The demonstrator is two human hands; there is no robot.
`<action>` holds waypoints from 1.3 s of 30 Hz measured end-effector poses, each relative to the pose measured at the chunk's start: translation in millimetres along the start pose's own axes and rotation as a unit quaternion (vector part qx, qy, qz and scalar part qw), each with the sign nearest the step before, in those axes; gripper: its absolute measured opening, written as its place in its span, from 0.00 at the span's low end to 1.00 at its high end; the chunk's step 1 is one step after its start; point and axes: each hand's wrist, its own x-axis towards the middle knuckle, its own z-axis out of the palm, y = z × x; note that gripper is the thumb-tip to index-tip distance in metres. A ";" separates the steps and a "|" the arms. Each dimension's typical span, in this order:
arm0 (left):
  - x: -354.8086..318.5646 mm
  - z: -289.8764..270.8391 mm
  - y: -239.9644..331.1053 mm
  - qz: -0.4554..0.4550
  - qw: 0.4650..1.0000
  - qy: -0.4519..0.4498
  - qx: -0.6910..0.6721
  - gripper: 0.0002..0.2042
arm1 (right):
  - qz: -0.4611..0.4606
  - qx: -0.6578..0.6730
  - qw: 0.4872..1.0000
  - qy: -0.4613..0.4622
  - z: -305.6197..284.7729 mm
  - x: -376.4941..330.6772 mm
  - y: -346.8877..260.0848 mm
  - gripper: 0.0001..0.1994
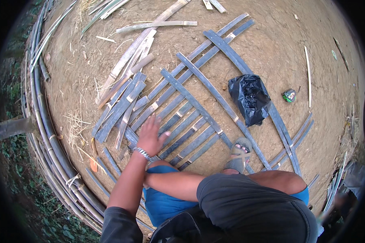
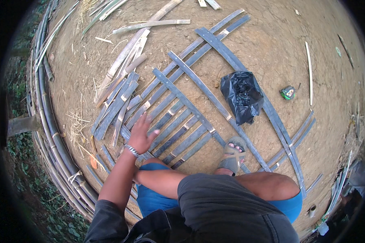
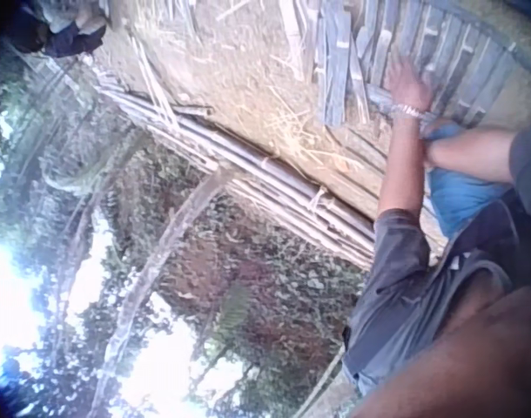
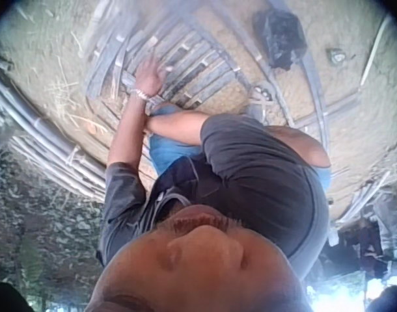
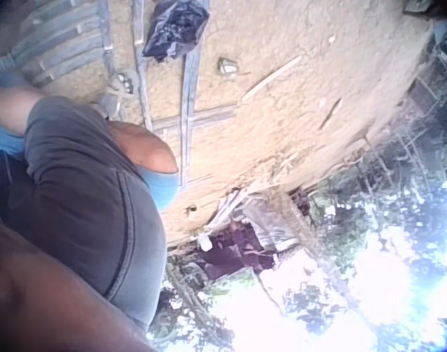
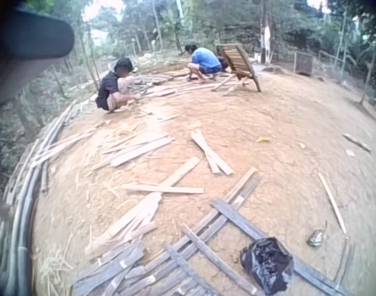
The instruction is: The person assembles a metal frame by hammering nails into intersecting metal strips. They repeatedly pick up nails from a black plastic bag and use a hammer to secure the strips together on the ground.
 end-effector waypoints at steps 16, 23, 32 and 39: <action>29.1 38.9 37.7 -0.075 0.968 -0.173 0.169 0.62 | 0.056 -0.099 0.993 0.005 11.7 -29.0 -47.2 0.28; 34.1 38.6 40.6 -0.069 0.960 -0.195 0.190 0.63 | 0.076 -0.137 0.988 0.007 13.5 -38.1 -65.5 0.29; 56.1 -7.5 59.3 -0.090 0.954 -0.266 0.106 0.56 | 0.153 -0.214 0.965 0.002 15.5 -87.0 -125.5 0.30; 107.8 -90.0 59.4 0.109 0.994 -0.004 -0.015 0.39 | 0.176 -0.276 0.942 0.075 -73.8 -232.3 -234.2 0.39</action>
